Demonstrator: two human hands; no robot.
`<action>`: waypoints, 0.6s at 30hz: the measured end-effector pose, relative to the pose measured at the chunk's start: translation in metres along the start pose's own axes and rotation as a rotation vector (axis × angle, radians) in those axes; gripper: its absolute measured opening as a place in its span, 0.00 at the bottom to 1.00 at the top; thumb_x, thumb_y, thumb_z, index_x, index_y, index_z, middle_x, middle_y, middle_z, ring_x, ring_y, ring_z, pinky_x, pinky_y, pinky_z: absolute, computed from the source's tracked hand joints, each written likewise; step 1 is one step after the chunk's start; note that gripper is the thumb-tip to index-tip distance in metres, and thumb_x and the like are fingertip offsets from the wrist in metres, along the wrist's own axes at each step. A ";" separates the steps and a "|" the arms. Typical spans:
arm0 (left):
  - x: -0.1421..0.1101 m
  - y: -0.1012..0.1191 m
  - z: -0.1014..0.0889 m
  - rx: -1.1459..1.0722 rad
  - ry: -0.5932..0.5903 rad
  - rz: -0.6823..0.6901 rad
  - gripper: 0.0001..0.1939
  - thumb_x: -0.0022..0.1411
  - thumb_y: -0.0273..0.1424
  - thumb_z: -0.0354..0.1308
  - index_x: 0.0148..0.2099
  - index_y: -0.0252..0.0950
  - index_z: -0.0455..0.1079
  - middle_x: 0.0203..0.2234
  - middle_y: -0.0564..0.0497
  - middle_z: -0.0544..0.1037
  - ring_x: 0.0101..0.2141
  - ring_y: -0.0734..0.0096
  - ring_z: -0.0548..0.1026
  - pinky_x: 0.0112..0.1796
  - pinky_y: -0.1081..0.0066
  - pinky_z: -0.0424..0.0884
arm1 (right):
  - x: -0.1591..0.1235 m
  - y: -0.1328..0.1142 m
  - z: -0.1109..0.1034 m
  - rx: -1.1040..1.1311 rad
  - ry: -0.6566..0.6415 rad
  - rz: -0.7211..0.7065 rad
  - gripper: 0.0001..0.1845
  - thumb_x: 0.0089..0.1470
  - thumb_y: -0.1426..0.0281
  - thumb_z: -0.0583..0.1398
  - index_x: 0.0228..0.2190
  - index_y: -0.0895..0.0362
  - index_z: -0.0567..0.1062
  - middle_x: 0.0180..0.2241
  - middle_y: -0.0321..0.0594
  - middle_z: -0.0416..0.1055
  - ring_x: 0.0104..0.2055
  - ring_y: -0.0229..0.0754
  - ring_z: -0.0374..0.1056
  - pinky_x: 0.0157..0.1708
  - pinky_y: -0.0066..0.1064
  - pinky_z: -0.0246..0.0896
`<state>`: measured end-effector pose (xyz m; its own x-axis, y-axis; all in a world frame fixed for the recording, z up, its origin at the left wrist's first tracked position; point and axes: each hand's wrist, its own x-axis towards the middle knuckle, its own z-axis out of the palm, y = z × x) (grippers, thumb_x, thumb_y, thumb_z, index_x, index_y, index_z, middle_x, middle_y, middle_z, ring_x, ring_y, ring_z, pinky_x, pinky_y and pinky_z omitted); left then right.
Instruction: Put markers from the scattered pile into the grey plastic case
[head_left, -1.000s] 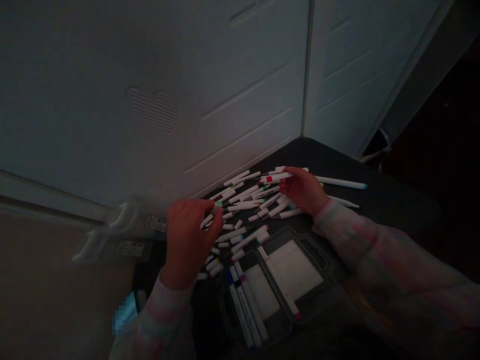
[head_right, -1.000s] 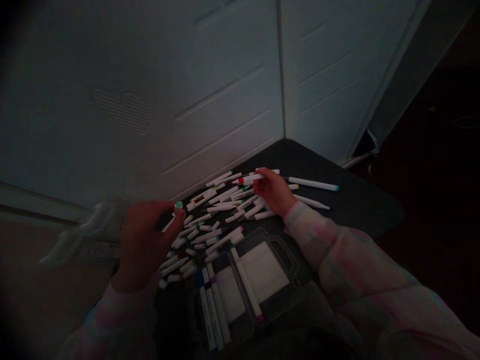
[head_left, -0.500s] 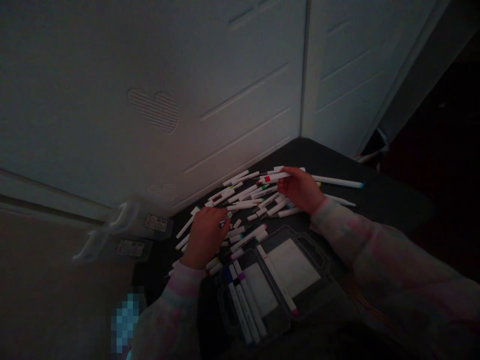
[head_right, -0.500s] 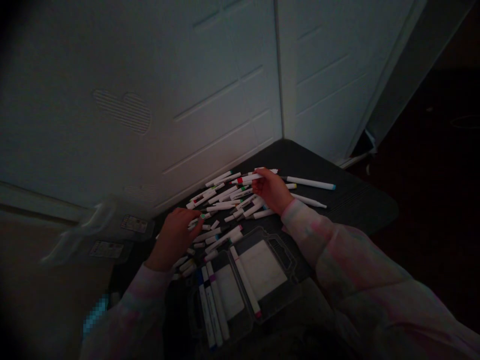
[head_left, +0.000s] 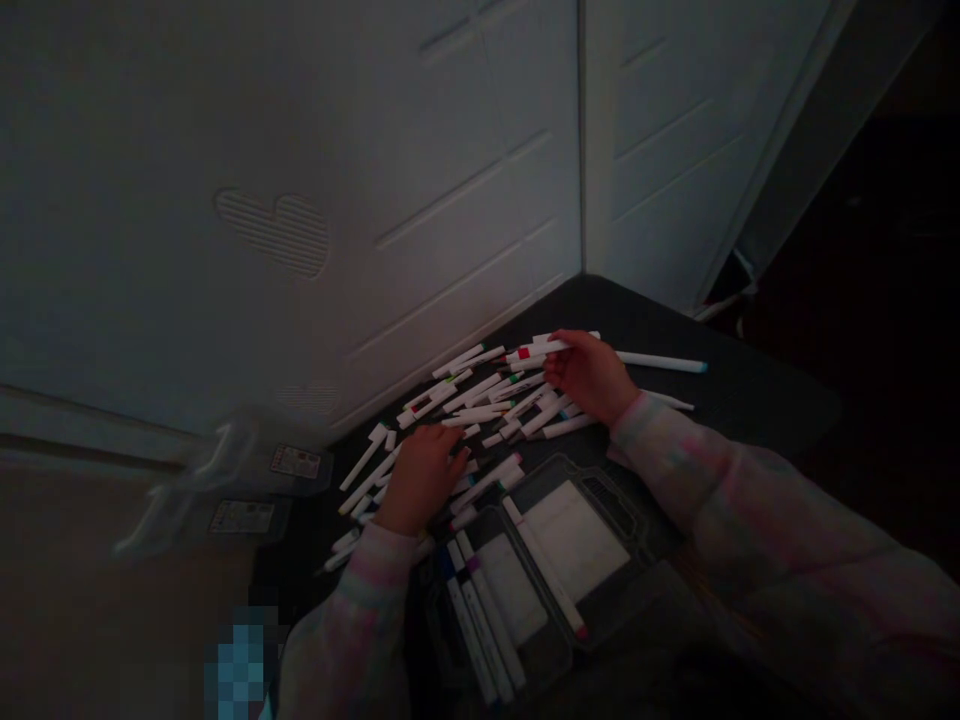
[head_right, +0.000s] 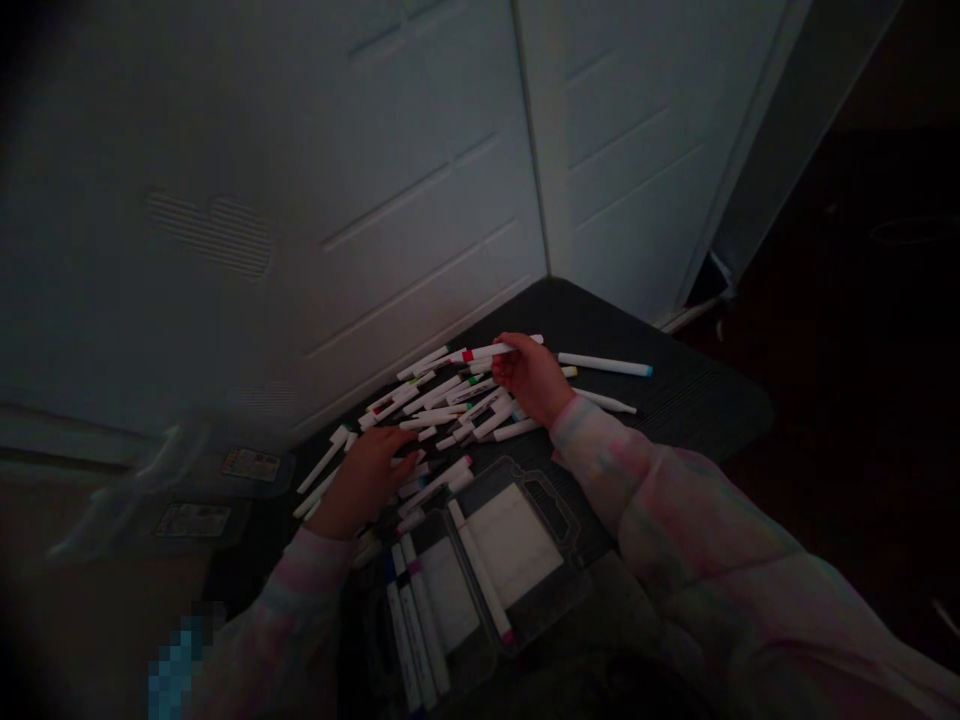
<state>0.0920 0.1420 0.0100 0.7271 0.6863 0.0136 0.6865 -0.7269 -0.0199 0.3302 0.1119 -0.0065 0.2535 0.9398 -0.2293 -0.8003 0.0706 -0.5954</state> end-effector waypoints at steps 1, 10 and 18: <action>0.001 0.001 0.000 -0.003 -0.006 0.001 0.11 0.58 0.31 0.52 0.43 0.35 0.68 0.36 0.47 0.73 0.40 0.64 0.69 0.42 0.64 0.66 | 0.000 -0.001 0.000 0.001 0.002 -0.002 0.04 0.41 0.69 0.58 0.21 0.57 0.68 0.14 0.30 0.63 0.18 0.30 0.59 0.20 0.22 0.54; 0.014 0.003 -0.010 0.027 -0.044 0.047 0.11 0.57 0.31 0.52 0.41 0.34 0.69 0.35 0.47 0.74 0.39 0.64 0.70 0.41 0.64 0.66 | 0.004 -0.006 -0.003 0.089 0.064 -0.100 0.05 0.44 0.71 0.55 0.20 0.58 0.66 0.13 0.29 0.60 0.17 0.29 0.56 0.19 0.22 0.52; 0.028 0.004 -0.016 0.022 -0.030 0.076 0.09 0.58 0.31 0.51 0.39 0.34 0.70 0.33 0.46 0.75 0.37 0.64 0.71 0.40 0.63 0.67 | 0.010 -0.024 -0.009 0.234 0.228 -0.258 0.09 0.46 0.71 0.51 0.18 0.57 0.63 0.12 0.28 0.56 0.15 0.29 0.53 0.16 0.22 0.49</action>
<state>0.1154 0.1582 0.0258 0.7767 0.6295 -0.0188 0.6285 -0.7767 -0.0421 0.3566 0.1161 -0.0018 0.5544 0.7851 -0.2762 -0.7903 0.3927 -0.4702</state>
